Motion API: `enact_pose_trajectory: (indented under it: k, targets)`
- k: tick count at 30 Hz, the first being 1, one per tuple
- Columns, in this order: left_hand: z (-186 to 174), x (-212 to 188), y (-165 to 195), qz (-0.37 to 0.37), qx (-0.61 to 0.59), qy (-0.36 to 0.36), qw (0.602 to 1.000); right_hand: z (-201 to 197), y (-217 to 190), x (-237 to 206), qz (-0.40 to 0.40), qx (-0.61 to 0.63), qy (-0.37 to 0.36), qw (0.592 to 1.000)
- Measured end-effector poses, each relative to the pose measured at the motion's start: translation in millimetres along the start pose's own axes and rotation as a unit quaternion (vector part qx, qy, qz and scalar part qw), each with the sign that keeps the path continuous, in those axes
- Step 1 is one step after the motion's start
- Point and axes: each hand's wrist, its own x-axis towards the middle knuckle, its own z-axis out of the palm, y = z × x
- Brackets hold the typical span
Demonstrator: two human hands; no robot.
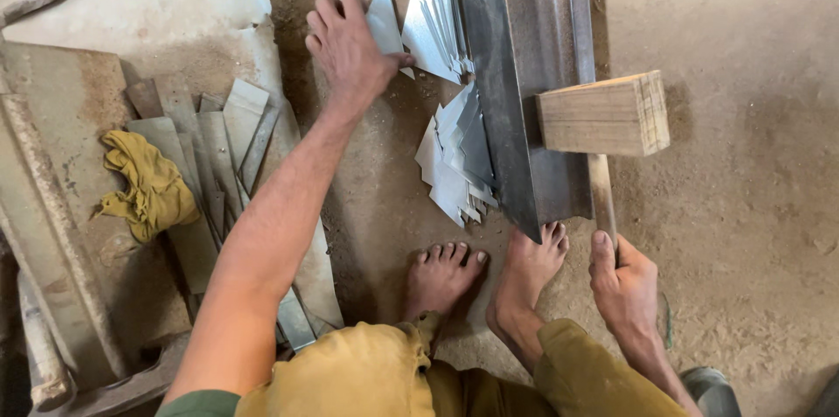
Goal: The person picks up thin triangular metal pieces one at a time and holds each against a heavy angled metal form, striking the piece with a wooden mallet to bend it over the edge. The bent pieces are placed on a growing pile beside the form, and the person continues with the next piece.
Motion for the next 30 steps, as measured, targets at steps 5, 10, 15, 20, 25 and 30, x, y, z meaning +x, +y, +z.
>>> enact_pose_trajectory:
  k: [5,10,15,20,25,30]
  targets:
    - [-27,-17,6,-0.102,-0.308,-0.099,0.941,-3,-3,-3,-0.013,-0.026,0.005,1.000]
    - [-23,-74,27,-0.139,-0.593,-0.181,0.772,-6,-2,-4,0.003,-0.022,0.001,1.000]
    - [17,-118,67,-0.098,-0.672,-0.224,0.699,-3,0,-3,-0.011,-0.009,-0.003,1.000]
    - [32,-117,78,-0.060,-0.658,-0.245,0.709,-4,-10,-3,-0.032,-0.015,-0.001,0.999]
    - [29,-110,83,-0.080,-0.646,-0.237,0.721,-27,-26,-19,-0.122,0.051,-0.002,0.991]
    - [20,-112,93,-0.070,-0.637,-0.207,0.739,-17,-23,-18,-0.349,0.302,0.075,0.884]
